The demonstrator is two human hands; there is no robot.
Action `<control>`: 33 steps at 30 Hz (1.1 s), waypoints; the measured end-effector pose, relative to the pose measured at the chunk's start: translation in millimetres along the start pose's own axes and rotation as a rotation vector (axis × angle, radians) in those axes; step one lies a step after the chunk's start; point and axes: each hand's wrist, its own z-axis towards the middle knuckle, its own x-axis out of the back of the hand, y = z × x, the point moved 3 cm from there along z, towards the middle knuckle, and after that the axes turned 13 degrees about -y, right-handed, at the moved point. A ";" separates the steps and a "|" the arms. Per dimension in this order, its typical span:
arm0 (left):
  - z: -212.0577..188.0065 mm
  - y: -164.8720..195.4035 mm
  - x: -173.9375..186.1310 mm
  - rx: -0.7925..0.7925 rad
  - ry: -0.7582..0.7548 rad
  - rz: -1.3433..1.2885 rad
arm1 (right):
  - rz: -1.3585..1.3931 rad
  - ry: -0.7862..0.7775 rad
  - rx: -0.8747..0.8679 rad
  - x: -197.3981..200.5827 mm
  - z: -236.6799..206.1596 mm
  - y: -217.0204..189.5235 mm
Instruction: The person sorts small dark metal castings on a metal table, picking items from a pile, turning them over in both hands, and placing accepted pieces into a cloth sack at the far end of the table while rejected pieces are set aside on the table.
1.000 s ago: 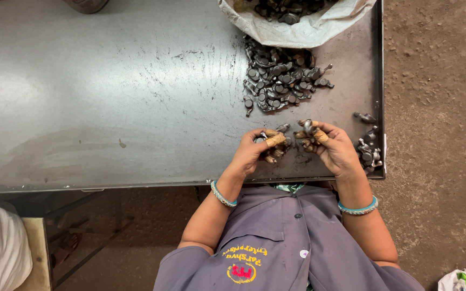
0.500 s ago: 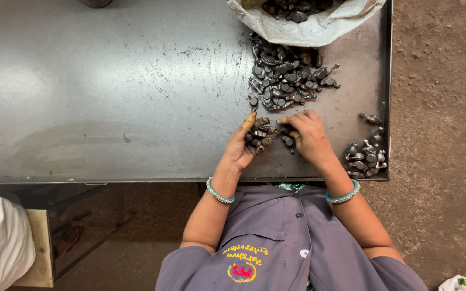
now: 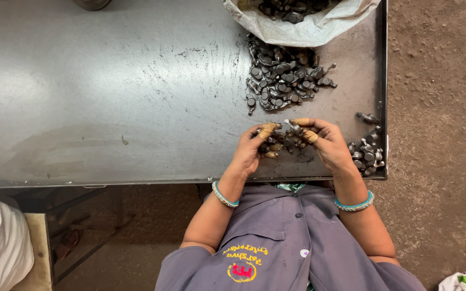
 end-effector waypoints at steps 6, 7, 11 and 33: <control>1.2 -12.4 -11.2 0.004 -0.043 -0.027 | -0.484 -0.041 0.017 -29.8 1.8 -8.9; 2.2 -11.8 -13.1 0.014 -0.043 -0.052 | -0.569 -0.003 0.015 -32.4 0.3 -10.0; 11.4 -1.8 -27.2 0.001 -0.068 -0.127 | -0.724 0.238 -0.004 -28.5 -10.0 -17.0; 75.6 143.8 -81.7 -0.571 0.132 1.609 | -1.544 0.172 0.140 -66.5 -4.6 6.2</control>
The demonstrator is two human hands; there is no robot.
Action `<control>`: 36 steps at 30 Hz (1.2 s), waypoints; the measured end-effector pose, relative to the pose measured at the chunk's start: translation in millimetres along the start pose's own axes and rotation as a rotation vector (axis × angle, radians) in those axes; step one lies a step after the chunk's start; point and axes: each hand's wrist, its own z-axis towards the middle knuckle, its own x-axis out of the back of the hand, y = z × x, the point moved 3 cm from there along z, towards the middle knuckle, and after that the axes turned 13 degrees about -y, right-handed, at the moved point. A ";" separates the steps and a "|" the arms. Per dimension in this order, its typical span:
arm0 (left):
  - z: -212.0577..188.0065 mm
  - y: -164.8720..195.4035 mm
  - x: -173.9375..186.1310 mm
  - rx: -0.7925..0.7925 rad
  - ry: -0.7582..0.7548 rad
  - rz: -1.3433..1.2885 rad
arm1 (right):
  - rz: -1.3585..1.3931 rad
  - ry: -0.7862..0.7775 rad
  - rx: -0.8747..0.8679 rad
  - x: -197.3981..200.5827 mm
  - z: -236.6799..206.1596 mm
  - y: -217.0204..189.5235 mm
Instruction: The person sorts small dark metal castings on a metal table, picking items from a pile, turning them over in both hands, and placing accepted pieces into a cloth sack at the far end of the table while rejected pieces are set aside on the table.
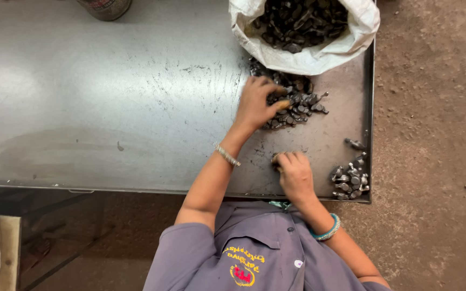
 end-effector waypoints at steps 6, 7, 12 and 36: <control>-52.4 -12.6 -9.5 0.119 -0.201 0.212 | 0.945 0.032 -0.086 -1.9 -7.4 40.7; -55.1 -12.8 -14.1 0.097 -0.199 0.270 | 1.086 0.064 -0.061 -0.7 -8.6 47.7; -70.9 -23.8 -41.7 0.084 -0.239 0.150 | 1.601 0.201 -0.096 2.2 -23.4 77.8; -150.4 -15.6 -99.9 0.179 -0.124 -1.033 | 1.617 0.014 -0.295 -11.4 -22.0 75.0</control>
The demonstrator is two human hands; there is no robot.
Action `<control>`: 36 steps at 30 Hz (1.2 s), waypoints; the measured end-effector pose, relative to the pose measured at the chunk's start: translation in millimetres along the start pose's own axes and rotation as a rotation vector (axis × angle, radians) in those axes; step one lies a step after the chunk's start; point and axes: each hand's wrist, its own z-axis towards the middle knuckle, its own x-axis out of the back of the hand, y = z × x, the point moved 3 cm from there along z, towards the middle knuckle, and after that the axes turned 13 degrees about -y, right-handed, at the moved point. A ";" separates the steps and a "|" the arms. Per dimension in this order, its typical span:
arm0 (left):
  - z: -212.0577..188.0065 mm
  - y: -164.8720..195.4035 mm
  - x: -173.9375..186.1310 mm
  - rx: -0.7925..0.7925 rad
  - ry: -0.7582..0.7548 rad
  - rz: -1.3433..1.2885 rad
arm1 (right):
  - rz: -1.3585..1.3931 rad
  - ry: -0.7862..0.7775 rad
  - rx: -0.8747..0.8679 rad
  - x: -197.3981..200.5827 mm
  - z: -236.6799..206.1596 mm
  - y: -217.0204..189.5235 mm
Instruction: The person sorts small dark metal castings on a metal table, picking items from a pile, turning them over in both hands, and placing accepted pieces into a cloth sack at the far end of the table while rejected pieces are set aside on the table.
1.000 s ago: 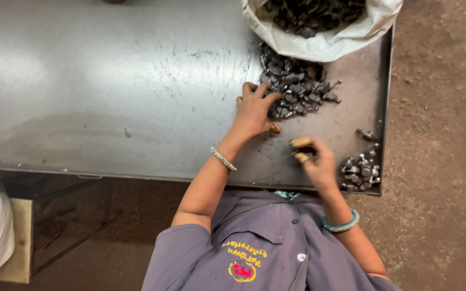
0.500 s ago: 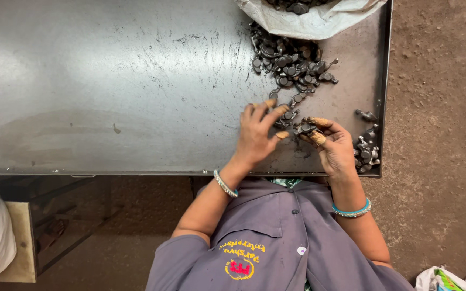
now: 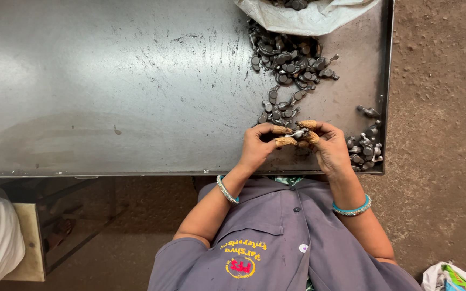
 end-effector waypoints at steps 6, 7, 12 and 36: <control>0.2 -12.9 1.4 0.054 -0.009 -0.074 | 0.002 -0.011 -0.014 -0.4 0.2 3.7; 0.5 -12.6 1.0 0.045 -0.015 -0.069 | 0.000 -0.009 -0.016 -0.4 0.2 4.0; -2.0 0.2 -0.5 0.028 0.015 -0.027 | 0.003 -0.042 0.026 -0.7 -0.5 3.6; -13.8 36.5 -7.5 -0.290 0.099 0.582 | -0.098 -0.128 0.030 -8.9 -7.4 4.9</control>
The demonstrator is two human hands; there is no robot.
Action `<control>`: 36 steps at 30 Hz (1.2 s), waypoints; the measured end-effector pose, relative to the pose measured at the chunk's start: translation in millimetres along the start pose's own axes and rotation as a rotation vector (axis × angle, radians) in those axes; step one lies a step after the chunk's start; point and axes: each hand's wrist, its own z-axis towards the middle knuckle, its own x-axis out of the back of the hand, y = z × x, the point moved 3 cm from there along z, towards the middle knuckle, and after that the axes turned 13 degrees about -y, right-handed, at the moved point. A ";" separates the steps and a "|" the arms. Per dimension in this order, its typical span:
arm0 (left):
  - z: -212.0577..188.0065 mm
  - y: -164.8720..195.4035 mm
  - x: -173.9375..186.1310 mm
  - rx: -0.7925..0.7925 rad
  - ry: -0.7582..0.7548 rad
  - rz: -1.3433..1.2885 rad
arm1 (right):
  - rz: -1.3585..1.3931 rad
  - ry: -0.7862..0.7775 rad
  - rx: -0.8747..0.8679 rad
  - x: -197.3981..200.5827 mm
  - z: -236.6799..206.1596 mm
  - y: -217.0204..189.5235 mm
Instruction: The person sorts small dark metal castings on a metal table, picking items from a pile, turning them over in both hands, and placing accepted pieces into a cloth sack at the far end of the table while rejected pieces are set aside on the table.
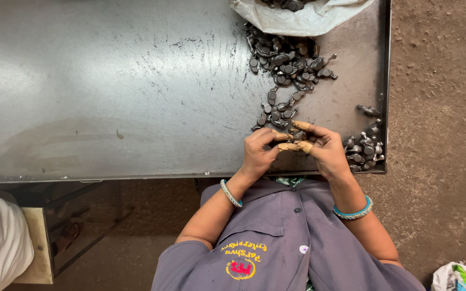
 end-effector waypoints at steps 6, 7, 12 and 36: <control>-1.6 -0.4 -1.7 0.062 0.039 -0.169 | -0.007 -0.011 0.016 -9.2 0.7 -10.6; -1.9 -0.9 -1.9 0.076 0.045 -0.187 | -0.007 -0.016 0.026 -10.4 0.9 -11.5; -3.8 -3.3 -2.5 0.091 0.064 -0.195 | 0.009 -0.004 0.034 -8.3 -0.4 -8.5; 72.3 -24.1 18.6 0.227 -0.083 0.749 | -0.947 1.257 0.200 166.2 -143.1 -130.2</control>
